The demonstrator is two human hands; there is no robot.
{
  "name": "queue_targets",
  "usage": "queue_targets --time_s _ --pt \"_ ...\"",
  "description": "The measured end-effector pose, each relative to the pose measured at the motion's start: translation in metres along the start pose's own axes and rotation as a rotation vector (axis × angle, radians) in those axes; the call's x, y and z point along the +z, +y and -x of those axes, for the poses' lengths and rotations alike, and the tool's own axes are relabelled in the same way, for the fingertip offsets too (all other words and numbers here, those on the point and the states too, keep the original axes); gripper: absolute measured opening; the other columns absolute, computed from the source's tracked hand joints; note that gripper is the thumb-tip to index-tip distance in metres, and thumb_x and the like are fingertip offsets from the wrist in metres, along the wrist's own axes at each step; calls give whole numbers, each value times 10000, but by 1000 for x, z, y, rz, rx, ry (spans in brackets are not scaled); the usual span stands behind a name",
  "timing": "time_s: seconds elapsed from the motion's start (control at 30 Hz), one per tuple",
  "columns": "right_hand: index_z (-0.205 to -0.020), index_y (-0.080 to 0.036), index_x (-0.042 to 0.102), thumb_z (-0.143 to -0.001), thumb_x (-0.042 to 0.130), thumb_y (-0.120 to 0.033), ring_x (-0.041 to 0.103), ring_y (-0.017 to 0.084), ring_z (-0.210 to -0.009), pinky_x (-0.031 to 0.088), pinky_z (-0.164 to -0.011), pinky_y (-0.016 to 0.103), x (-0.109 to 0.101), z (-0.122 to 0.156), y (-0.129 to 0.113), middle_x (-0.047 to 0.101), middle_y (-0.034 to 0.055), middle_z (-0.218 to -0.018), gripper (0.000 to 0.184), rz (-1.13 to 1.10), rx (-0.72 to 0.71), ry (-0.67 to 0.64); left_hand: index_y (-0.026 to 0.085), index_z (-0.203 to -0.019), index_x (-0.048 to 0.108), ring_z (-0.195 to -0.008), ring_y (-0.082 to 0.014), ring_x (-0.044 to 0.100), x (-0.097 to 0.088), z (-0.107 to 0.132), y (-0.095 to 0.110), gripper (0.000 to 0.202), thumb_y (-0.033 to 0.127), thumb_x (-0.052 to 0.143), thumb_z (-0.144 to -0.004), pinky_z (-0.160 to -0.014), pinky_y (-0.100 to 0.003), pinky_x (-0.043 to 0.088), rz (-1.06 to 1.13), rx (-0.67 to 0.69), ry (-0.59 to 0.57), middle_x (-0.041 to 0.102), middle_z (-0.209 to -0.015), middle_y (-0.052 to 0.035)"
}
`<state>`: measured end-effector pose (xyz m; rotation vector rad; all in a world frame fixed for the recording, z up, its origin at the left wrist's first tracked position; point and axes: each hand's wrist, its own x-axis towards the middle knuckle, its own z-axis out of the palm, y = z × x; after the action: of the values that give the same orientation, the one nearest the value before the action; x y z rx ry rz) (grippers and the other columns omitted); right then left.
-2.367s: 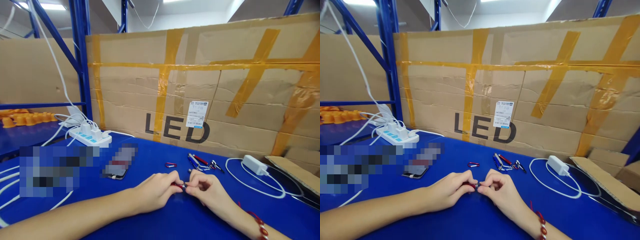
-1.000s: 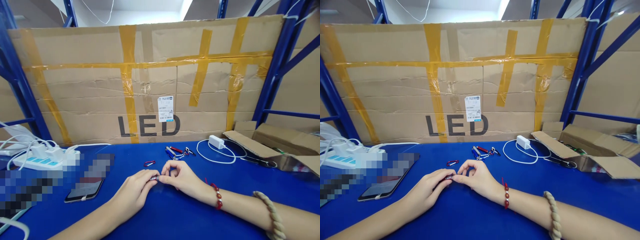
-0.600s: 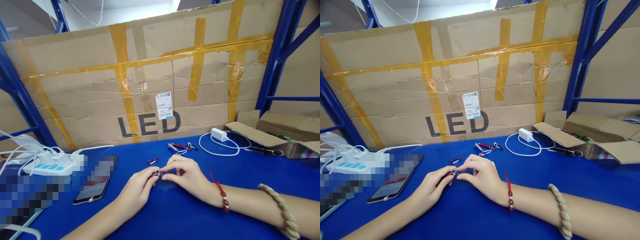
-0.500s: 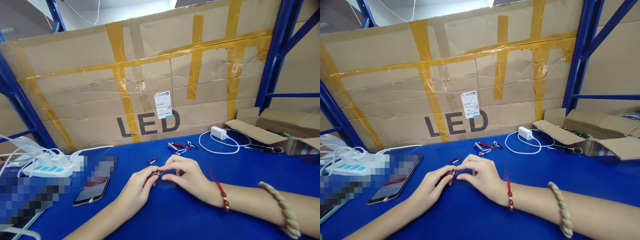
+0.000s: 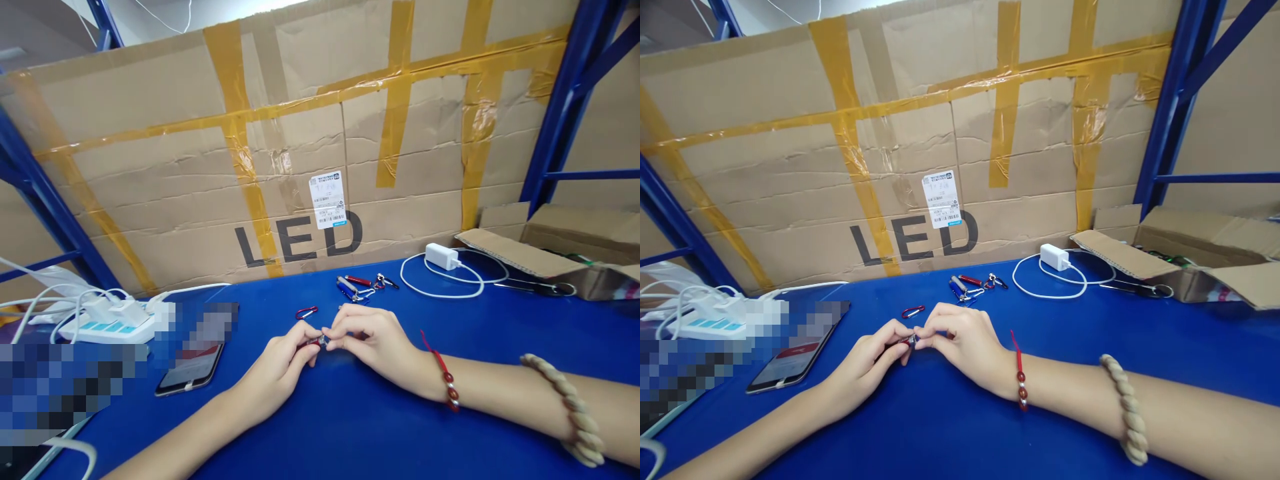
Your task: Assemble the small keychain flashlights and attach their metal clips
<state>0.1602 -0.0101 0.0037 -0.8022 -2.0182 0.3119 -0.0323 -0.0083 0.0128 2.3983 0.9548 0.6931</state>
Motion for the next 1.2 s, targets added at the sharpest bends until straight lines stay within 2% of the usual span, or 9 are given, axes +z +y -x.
queue_targets --time_s 0.17,0.37,0.5,0.6,0.7,0.8,0.9,1.03,1.2 --pt "-683 -183 687 -779 616 -216 558 100 -624 409 -566 200 2 -1 3 634 11 -728 123 -52 8 -32 198 -802 396 -628 -104 506 1 3 -2 117 230 341 -900 -608 -197 369 11 -23 -12 555 -693 28" --pt "-656 -171 687 -778 611 -193 568 98 -636 400 -565 189 2 1 3 624 13 -684 145 -92 -55 -36 210 -839 413 -642 -104 527 1 6 -1 90 228 358 -908 -597 -193 378 -14 34 -34 570 -742 26" --pt "-612 -167 668 -748 638 -197 530 84 -571 364 -518 181 2 3 1 609 0 -633 143 -71 -43 -28 207 -838 416 -758 -110 577 3 7 0 76 193 378 -902 -659 -186 409 4 73 -21 592 -821 9" --pt "-600 -165 653 -730 655 -232 504 84 -563 344 -508 184 2 2 0 601 -4 -625 146 -70 37 -63 202 -833 434 -802 -115 593 4 6 -2 72 183 400 -893 -694 -186 427 1 99 1 602 -838 2" --pt "-580 -159 635 -701 671 -251 474 79 -547 333 -492 181 2 -1 1 578 -17 -603 156 -125 191 -137 194 -841 467 -787 -115 598 4 6 -3 62 183 424 -884 -692 -185 439 -29 119 24 613 -852 -6" --pt "-585 -151 626 -685 666 -285 411 60 -471 302 -436 173 4 -5 2 527 -37 -533 172 -247 356 -222 192 -903 508 -781 -116 599 3 6 -2 74 189 437 -881 -699 -188 451 -73 129 38 623 -869 -12" --pt "-569 -141 604 -666 663 -302 362 48 -416 267 -392 169 5 -7 3 471 -51 -464 197 -331 460 -271 201 -1013 524 -829 -127 597 2 5 0 160 190 432 -883 -745 -203 458 -114 148 40 631 -924 -21" --pt "-558 -137 576 -676 638 -317 347 45 -372 235 -364 173 5 -8 2 435 -58 -418 223 -357 543 -288 236 -1135 509 -895 -140 580 1 3 0 266 193 426 -887 -801 -228 451 -184 176 54 627 -1027 -22" --pt "-573 -141 565 -699 621 -349 339 42 -336 228 -358 170 3 -9 0 400 -74 -381 250 -350 549 -307 217 -1130 543 -838 -137 576 2 3 -4 265 209 442 -885 -782 -236 455 -214 179 82 653 -995 -23"
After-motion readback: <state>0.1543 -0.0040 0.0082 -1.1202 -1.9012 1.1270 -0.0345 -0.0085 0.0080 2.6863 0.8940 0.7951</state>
